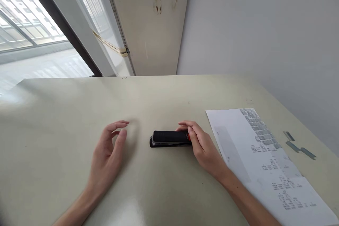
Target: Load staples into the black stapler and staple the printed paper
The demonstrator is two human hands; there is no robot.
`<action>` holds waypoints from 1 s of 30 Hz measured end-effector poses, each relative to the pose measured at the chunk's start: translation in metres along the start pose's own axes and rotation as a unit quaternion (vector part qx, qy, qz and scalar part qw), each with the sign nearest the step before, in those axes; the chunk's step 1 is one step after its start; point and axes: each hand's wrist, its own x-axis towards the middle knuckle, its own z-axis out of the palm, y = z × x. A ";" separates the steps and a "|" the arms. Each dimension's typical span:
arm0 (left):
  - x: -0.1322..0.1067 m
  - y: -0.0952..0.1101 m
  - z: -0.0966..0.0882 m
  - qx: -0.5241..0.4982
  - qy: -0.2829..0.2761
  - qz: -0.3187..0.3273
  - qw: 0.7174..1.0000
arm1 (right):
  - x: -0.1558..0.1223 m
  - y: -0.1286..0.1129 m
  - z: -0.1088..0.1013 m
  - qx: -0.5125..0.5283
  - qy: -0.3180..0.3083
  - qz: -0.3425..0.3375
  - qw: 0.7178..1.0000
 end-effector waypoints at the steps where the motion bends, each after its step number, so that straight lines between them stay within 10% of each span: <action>1: 0.001 0.001 -0.001 -0.004 0.013 0.006 1.000 | 0.000 0.000 0.000 0.000 0.001 0.000 1.000; 11: 0.006 0.005 -0.006 -0.030 0.069 0.001 0.997 | -0.002 -0.002 0.001 -0.001 -0.005 0.017 1.000; 23: 0.001 -0.001 0.001 -0.198 -0.072 -0.073 0.975 | -0.005 -0.011 0.000 -0.083 -0.057 -0.029 0.994; 27: 0.002 -0.004 0.004 -0.352 -0.110 -0.128 0.921 | -0.007 -0.020 -0.002 -0.026 -0.057 0.055 0.997; 30: 0.004 -0.004 0.007 -0.504 -0.131 -0.217 0.825 | -0.009 -0.027 -0.003 0.091 -0.110 0.145 0.979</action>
